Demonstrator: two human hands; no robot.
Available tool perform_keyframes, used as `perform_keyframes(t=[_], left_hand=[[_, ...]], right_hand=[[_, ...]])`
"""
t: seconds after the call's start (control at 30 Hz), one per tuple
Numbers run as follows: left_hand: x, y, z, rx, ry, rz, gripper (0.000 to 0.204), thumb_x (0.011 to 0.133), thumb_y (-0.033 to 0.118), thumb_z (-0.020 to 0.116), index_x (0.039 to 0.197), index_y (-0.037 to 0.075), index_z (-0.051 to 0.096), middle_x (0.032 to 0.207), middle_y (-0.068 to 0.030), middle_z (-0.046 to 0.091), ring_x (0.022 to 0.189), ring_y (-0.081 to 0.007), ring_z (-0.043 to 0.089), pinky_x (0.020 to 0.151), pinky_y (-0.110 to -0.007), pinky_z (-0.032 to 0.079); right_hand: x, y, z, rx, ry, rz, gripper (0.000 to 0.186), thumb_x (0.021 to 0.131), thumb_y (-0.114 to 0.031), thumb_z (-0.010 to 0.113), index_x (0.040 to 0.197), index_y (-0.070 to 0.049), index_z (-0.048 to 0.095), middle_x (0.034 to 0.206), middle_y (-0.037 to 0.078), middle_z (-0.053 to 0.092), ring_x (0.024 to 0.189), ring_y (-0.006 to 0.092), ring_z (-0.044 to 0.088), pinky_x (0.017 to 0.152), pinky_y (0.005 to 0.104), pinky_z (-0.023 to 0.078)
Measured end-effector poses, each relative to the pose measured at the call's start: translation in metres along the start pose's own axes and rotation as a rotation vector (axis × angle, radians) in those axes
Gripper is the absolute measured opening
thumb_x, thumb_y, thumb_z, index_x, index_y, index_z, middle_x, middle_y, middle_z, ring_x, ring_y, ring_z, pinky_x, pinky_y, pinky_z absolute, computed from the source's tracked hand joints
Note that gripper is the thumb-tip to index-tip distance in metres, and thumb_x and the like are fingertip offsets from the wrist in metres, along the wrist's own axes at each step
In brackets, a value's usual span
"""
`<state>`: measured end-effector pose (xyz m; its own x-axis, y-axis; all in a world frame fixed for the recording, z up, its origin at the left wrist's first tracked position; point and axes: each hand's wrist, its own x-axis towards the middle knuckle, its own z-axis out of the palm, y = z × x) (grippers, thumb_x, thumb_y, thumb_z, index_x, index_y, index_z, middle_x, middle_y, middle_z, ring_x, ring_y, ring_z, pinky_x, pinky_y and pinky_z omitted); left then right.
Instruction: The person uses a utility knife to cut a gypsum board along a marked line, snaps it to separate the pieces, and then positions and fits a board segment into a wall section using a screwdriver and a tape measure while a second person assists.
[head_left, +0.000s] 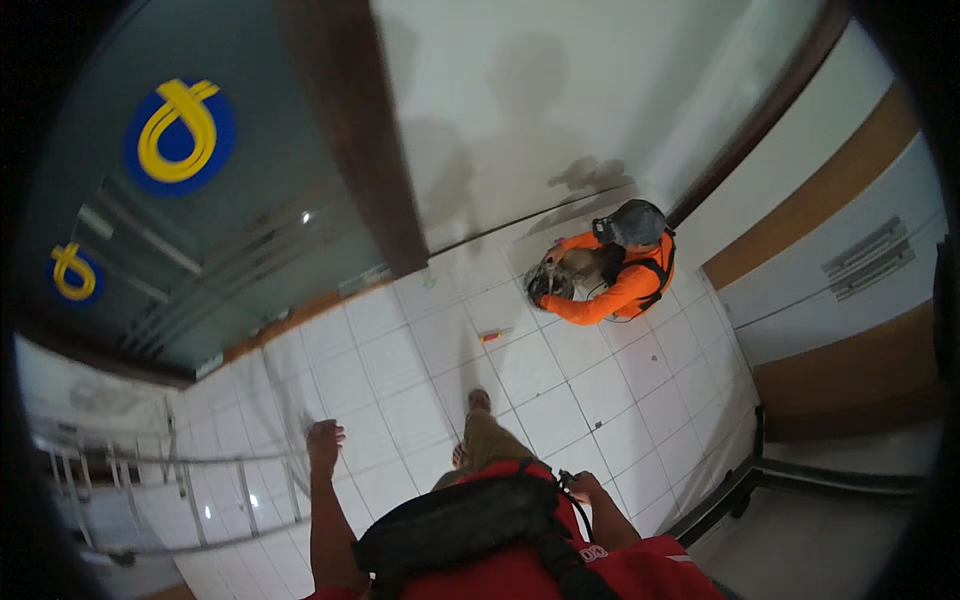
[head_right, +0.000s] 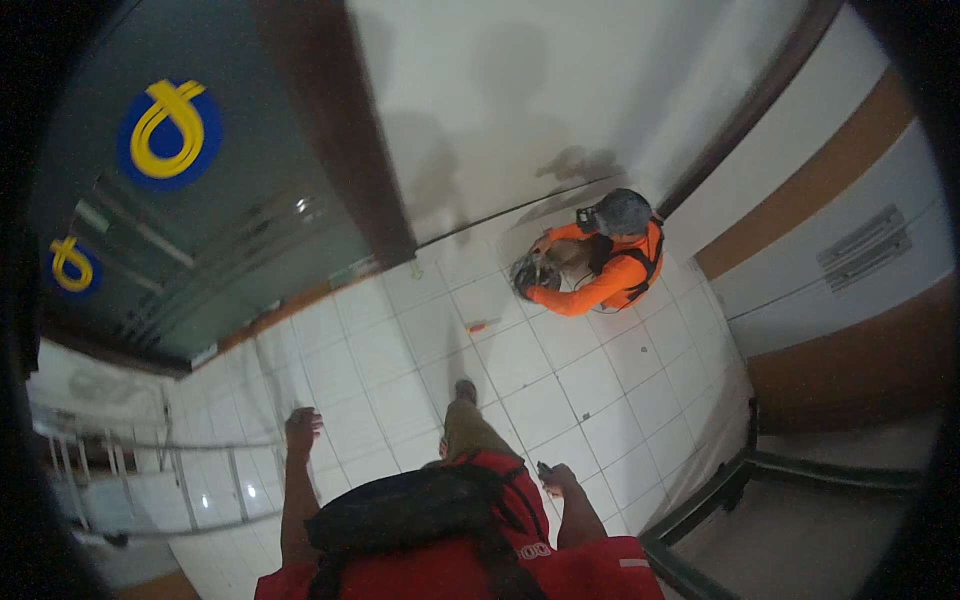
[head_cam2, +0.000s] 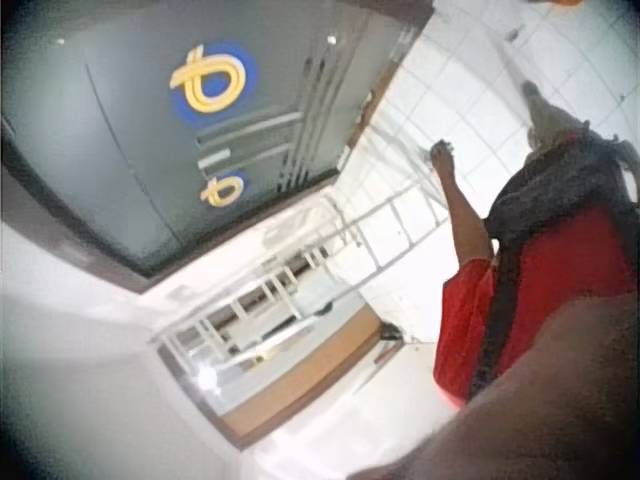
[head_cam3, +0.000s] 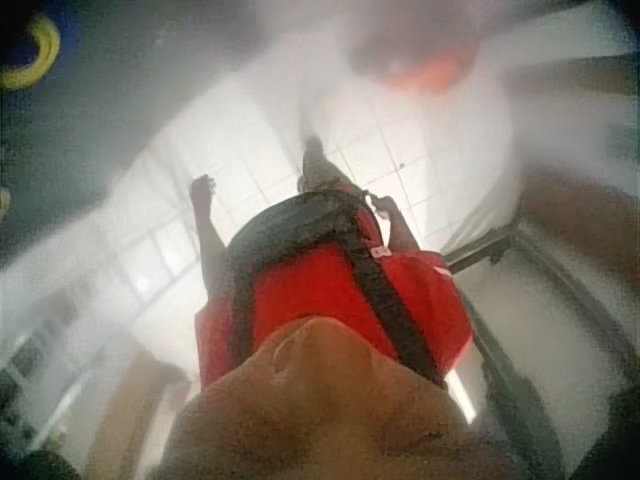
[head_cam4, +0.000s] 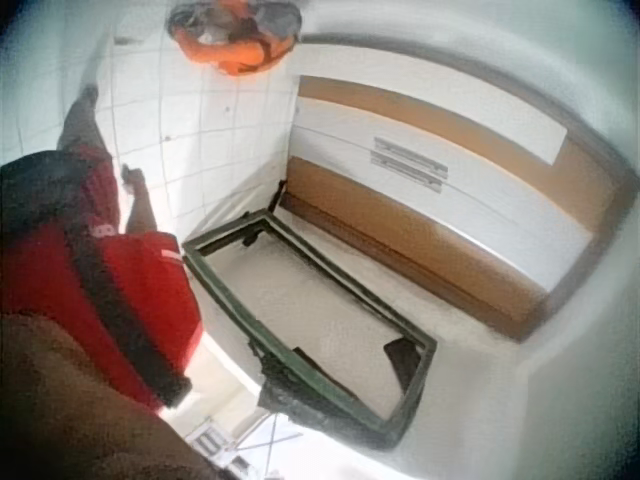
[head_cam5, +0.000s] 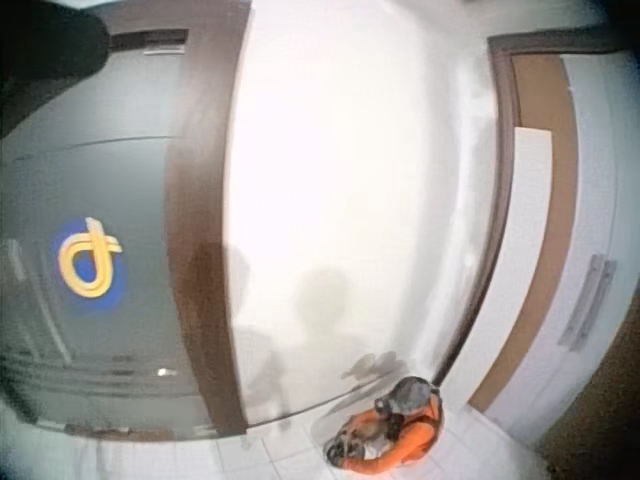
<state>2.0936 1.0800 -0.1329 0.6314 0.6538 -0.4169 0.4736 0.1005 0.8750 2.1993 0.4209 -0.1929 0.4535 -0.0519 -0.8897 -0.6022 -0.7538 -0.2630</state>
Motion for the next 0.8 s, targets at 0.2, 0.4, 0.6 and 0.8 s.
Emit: perform_keyframes(t=[0.2, 0.4, 0.6, 0.8], left_hand=[[0.142, 0.081, 0.070, -0.022, -0.088, -0.100, 0.027, 0.105, 0.026, 0.055, 0.115, 0.004, 0.066, 0.093, -0.0086, 0.073, 0.073, -0.0161, 0.067, 0.060, -0.028, 0.052], [0.194, 0.034, 0.094, 0.838, -0.752, 0.074, 0.033, 0.098, 0.034, 0.061, 0.095, 0.004, 0.072, 0.101, -0.0139, 0.074, 0.091, -0.0351, 0.071, 0.081, -0.046, 0.057], [0.285, 0.072, 0.124, 0.733, -0.721, -0.175, 0.033, 0.102, 0.033, 0.059, 0.102, 0.000, 0.067, 0.097, -0.0147, 0.071, 0.086, -0.0299, 0.069, 0.074, -0.046, 0.056], [0.374, 0.159, 0.144, 0.524, -0.622, -0.347, 0.035, 0.104, 0.028, 0.059, 0.119, -0.004, 0.059, 0.107, -0.0206, 0.070, 0.090, -0.0294, 0.069, 0.078, -0.046, 0.058]], right_hand=[[0.042, -0.148, -0.024, -0.068, -0.035, -0.029, 0.061, 0.090, -0.063, 0.068, 0.083, -0.002, 0.075, 0.073, 0.011, 0.072, 0.063, 0.0216, 0.069, 0.060, 0.0401, 0.056], [0.088, -0.335, -0.091, 0.098, 0.136, -0.260, 0.044, 0.093, -0.044, 0.072, 0.109, -0.004, 0.070, 0.079, 0.008, 0.072, 0.060, 0.0148, 0.063, 0.051, 0.0320, 0.051], [0.083, -0.432, -0.140, 0.492, 0.244, -0.335, 0.041, 0.094, -0.034, 0.070, 0.121, -0.004, 0.067, 0.080, 0.007, 0.072, 0.060, 0.0136, 0.063, 0.051, 0.0302, 0.051], [0.118, -0.405, -0.100, 0.045, 0.379, 0.080, 0.041, 0.095, -0.041, 0.059, 0.111, -0.006, 0.075, 0.088, 0.016, 0.076, 0.079, 0.0289, 0.075, 0.072, 0.0420, 0.061]])
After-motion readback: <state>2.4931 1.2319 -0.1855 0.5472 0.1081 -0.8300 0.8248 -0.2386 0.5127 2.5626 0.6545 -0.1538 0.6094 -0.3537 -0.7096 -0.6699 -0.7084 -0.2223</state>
